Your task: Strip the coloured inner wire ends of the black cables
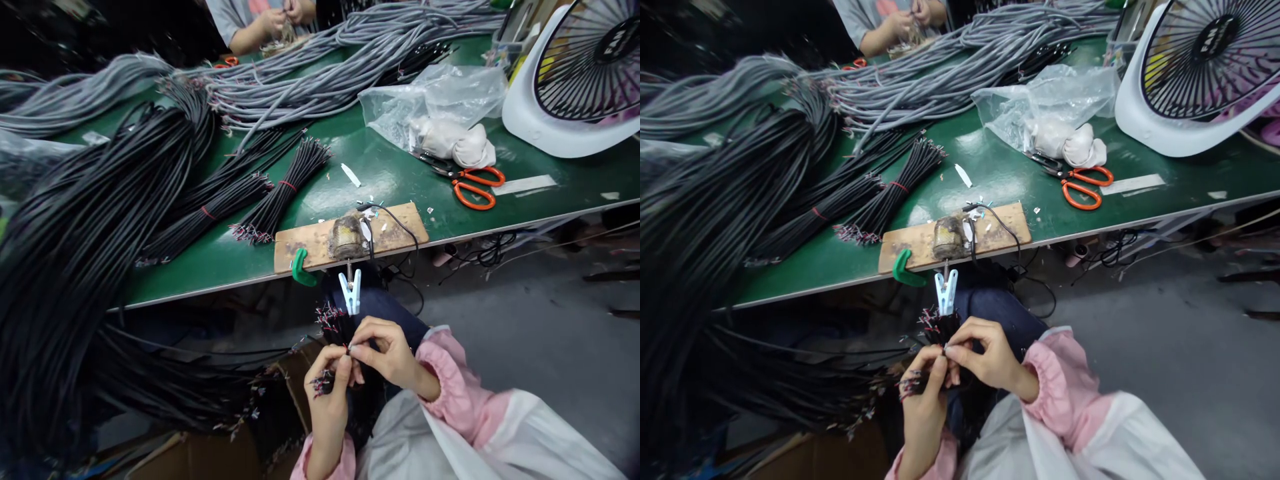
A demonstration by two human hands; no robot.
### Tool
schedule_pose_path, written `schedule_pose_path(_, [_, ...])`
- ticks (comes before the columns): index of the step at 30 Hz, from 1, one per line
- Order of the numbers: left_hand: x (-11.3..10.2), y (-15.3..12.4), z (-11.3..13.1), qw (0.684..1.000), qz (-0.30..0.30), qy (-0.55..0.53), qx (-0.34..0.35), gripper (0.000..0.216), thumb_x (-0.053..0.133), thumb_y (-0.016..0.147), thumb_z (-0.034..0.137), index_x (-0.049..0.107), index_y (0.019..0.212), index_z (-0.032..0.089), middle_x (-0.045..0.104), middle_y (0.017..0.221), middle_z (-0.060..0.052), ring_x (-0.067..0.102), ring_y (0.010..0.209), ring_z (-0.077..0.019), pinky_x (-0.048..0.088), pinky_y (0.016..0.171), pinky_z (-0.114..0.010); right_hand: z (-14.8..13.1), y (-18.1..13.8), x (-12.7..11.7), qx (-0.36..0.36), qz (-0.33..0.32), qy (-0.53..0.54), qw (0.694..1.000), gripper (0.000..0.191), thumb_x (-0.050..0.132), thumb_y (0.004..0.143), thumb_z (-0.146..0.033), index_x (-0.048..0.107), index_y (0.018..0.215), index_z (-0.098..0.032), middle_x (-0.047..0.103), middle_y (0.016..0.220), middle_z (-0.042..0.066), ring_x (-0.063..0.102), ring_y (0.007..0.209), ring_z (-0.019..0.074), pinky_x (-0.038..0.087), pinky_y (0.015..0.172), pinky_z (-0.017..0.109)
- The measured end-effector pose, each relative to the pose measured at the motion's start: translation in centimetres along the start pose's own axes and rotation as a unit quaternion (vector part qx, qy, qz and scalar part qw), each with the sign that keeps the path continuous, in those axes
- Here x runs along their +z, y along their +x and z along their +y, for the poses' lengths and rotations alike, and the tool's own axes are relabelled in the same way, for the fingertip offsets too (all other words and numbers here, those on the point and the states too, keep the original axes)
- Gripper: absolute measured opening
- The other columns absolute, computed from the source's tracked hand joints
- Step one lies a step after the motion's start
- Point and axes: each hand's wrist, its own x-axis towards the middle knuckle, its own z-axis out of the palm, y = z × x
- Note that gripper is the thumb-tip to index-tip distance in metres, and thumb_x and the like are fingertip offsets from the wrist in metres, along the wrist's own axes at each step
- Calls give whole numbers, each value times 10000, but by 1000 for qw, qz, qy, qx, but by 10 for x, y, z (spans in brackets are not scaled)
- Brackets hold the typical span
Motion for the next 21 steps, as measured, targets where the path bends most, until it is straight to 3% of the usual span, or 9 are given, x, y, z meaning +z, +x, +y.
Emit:
schedule_pose_path(5, [-3,-1,-3,1000,1,-22,-18,152,718,905,311,689,824,186,604,565,47,551,489,-85,451,527,-174,-3,-1,-1,-43,-4,-45,998,75,717,868,-209,771,883,-159,694,774,65,606,658,149,491,597,258])
schedule_pose_path(11, [-3,-1,-3,998,19,-35,-42,186,757,866,333,683,803,175,627,596,32,561,483,-88,449,507,-180,-7,-5,-1,-68,57,-106,990,124,659,869,-131,764,922,-171,673,766,51,582,654,148,482,589,259])
schedule_pose_path(21, [-3,-2,-1,999,5,-30,-37,209,735,880,360,678,790,180,596,548,41,534,461,-89,428,489,-180,-7,-5,1,-52,29,-56,997,155,660,870,-145,773,971,-176,698,862,73,620,714,159,510,622,260])
